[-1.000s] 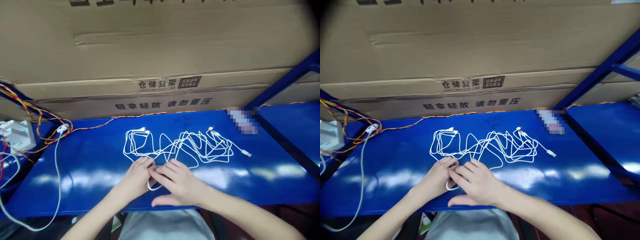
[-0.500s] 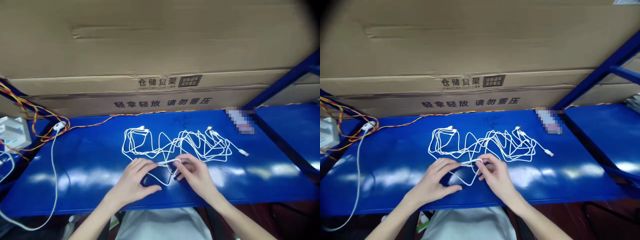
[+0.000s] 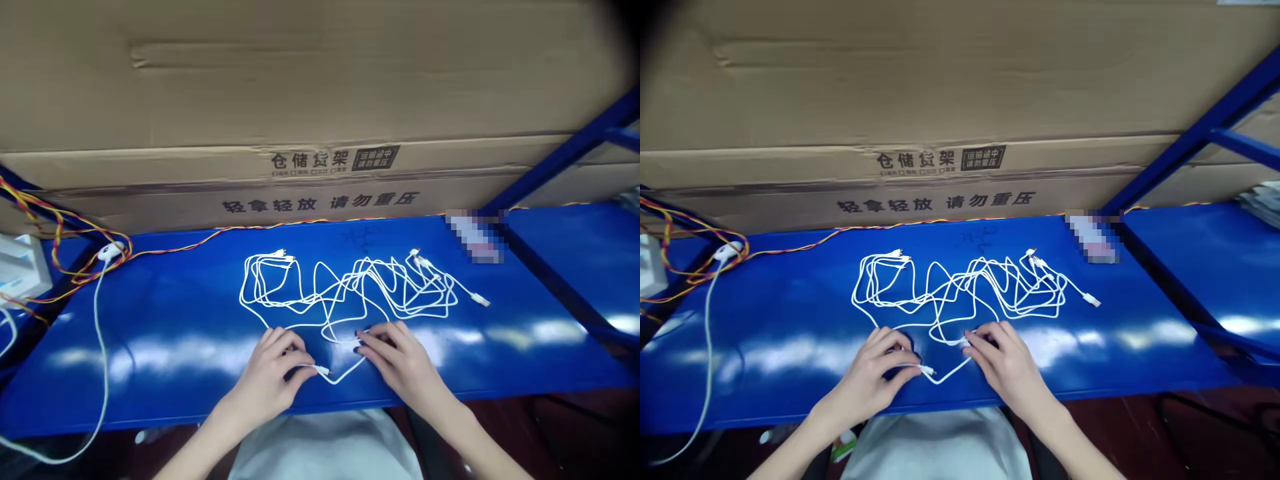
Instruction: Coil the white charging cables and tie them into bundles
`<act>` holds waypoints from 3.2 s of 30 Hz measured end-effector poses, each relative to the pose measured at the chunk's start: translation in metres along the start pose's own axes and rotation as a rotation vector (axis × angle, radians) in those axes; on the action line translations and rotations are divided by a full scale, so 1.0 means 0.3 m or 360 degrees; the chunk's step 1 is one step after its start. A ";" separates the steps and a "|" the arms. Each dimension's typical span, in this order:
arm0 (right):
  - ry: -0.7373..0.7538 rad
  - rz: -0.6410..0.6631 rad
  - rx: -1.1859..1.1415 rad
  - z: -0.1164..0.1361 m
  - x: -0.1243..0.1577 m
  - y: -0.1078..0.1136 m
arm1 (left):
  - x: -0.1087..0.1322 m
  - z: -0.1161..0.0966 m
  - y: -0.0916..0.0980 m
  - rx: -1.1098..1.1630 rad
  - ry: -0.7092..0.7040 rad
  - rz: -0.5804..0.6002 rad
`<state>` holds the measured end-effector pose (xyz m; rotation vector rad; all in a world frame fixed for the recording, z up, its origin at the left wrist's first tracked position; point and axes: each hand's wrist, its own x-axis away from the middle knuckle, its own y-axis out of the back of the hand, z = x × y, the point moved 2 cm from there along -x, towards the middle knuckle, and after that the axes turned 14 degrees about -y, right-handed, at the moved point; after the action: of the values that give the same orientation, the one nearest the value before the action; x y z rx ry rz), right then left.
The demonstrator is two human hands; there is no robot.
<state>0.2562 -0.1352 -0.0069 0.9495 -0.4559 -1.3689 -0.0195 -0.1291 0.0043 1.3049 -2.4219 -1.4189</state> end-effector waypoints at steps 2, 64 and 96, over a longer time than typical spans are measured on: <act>0.0130 0.0140 0.0122 -0.007 0.017 0.011 | 0.001 -0.003 0.001 -0.0016 -0.0015 -0.0060; -0.0046 0.0259 -0.0073 0.143 -0.034 -0.065 | -0.107 -0.002 0.027 -0.0091 -0.0154 0.0214; -0.0521 -0.0049 -0.1096 0.220 -0.312 -0.114 | -0.245 0.157 0.141 0.0160 0.0336 -0.0753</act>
<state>0.1665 -0.0636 0.0266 0.1700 -0.1805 -1.5649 -0.0191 -0.0367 0.0339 2.0384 -2.1601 -1.1645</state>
